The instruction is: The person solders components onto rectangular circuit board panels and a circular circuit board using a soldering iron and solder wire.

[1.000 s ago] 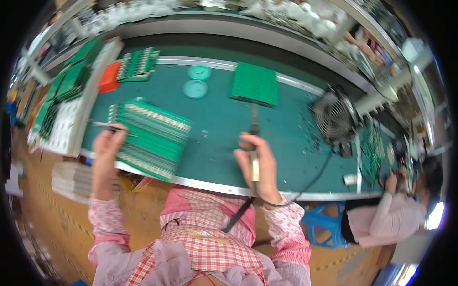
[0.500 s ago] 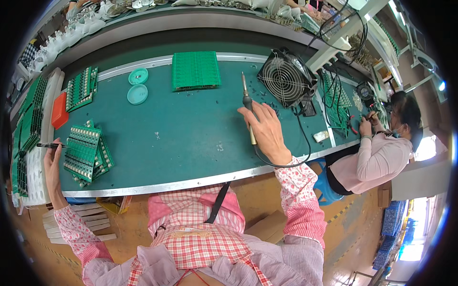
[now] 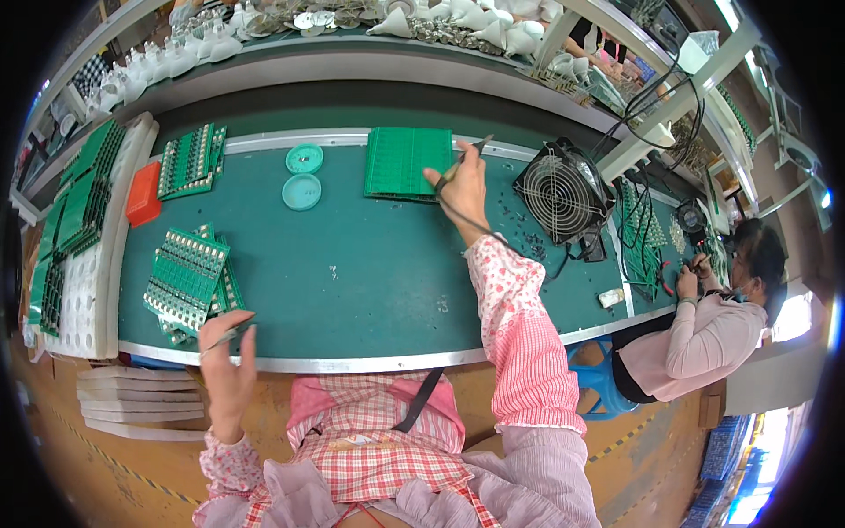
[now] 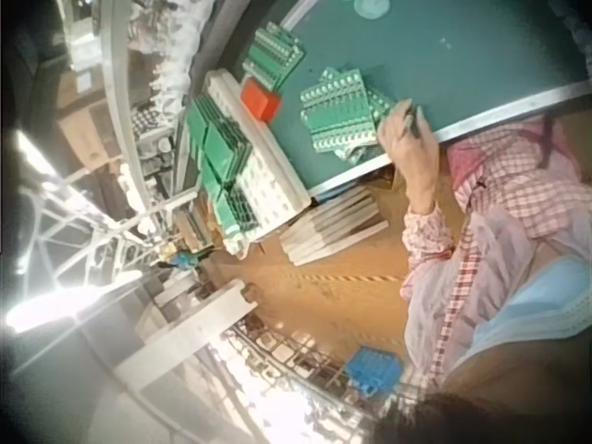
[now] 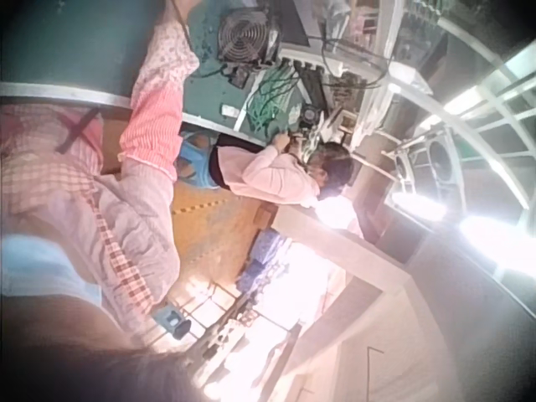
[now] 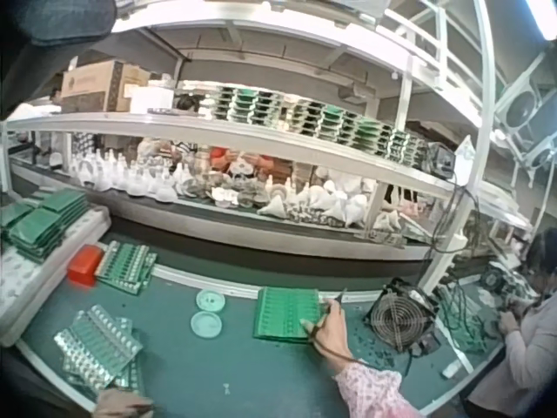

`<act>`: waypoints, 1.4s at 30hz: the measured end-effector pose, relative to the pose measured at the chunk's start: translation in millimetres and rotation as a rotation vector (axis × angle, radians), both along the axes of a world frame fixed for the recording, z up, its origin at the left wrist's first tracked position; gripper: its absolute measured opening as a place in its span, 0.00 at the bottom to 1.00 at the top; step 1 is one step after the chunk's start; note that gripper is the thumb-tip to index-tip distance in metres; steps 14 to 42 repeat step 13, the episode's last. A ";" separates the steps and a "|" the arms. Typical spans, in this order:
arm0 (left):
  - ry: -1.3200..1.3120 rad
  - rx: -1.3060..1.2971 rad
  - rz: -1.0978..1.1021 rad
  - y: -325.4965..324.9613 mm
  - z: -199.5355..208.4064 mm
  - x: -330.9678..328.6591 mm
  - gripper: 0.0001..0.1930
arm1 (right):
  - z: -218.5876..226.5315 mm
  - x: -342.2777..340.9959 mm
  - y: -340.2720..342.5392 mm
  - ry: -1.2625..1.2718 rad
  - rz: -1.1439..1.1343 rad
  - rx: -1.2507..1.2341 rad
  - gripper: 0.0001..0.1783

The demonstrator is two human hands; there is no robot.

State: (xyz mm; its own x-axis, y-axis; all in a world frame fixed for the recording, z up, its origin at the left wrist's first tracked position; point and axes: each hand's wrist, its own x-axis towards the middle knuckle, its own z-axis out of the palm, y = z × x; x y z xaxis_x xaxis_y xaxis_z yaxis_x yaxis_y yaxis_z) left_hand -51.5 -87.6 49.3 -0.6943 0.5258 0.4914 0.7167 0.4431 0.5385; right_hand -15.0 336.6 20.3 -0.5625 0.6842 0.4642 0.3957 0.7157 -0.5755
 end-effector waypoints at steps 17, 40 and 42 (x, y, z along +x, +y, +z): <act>-0.280 0.059 -0.175 37.7 -32.2 12.5 0.07 | 106.9 112.5 -95.8 0.055 0.443 0.595 0.22; -0.280 0.059 -0.175 37.7 -32.2 12.5 0.07 | 106.9 112.5 -95.8 0.055 0.443 0.595 0.22; -0.280 0.059 -0.175 37.7 -32.2 12.5 0.07 | 106.9 112.5 -95.8 0.055 0.443 0.595 0.22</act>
